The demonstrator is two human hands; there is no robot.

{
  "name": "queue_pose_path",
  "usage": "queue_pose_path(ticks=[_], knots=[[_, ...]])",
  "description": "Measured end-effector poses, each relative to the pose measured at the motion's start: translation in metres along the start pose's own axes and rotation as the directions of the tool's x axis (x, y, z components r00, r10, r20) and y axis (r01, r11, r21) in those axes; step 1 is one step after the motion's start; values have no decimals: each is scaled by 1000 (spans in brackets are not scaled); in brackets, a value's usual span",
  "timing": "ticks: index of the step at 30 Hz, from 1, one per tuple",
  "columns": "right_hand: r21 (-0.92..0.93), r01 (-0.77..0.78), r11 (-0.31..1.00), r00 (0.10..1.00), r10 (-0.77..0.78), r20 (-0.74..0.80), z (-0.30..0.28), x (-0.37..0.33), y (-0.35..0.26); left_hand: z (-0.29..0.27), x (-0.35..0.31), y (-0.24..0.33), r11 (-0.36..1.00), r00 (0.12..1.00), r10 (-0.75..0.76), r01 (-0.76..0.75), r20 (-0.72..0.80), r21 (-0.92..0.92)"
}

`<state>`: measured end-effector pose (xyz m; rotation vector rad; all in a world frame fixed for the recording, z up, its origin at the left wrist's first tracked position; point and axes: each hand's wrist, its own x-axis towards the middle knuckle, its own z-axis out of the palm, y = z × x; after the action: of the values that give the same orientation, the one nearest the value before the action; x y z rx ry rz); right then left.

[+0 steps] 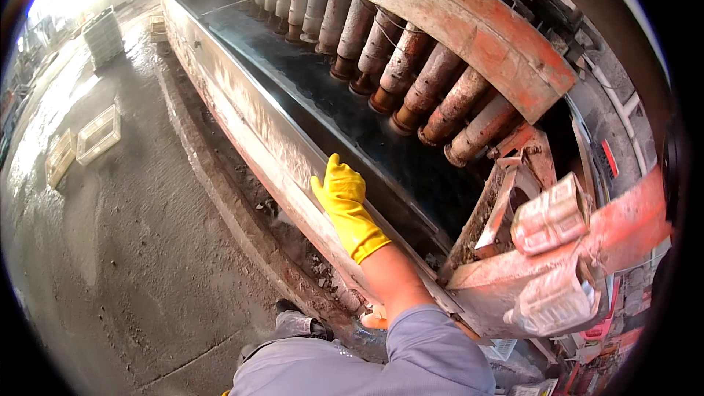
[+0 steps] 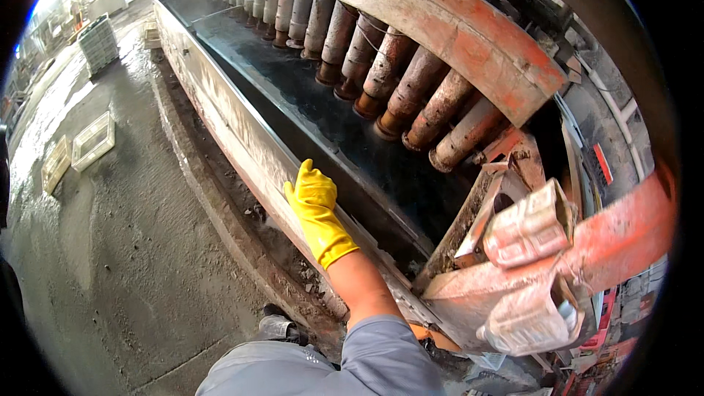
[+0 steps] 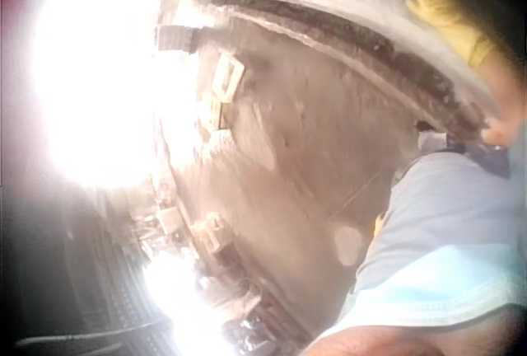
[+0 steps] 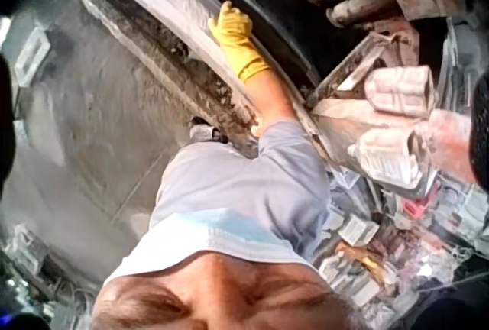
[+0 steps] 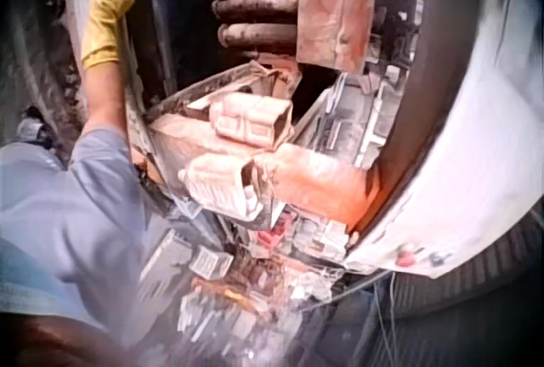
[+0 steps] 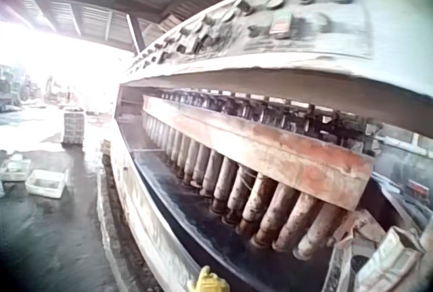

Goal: The person operates a large industrial roller machine, repeatedly inserting and removing a long metal sheet. They also handle a white plastic crate containing blue-green glass fragments, using a metal tool to adjust the contents before returning to the machine.

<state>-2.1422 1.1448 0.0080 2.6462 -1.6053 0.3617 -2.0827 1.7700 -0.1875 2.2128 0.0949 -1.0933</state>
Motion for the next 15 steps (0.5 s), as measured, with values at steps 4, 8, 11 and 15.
queue_pose_path(ticks=[4, 8, 11, 15], knots=[[-6, -25, 1000, 1000, 25, 18, 16, 47, -29, -46, 65, 57, 997, 1000, 9, -10, 16, 73], [3, -44, 999, 997, 44, -59, 21, 79, -61, -96, 137, 103, 992, 1000, 29, -30, 11, 119], [-19, -64, 998, 979, 59, -194, 28, 83, -71, -142, 196, 134, 983, 999, 35, -37, 13, 180], [-51, -38, 998, 893, 11, -450, 38, 80, -58, -213, 279, 178, 963, 999, 45, -47, 14, 264]])
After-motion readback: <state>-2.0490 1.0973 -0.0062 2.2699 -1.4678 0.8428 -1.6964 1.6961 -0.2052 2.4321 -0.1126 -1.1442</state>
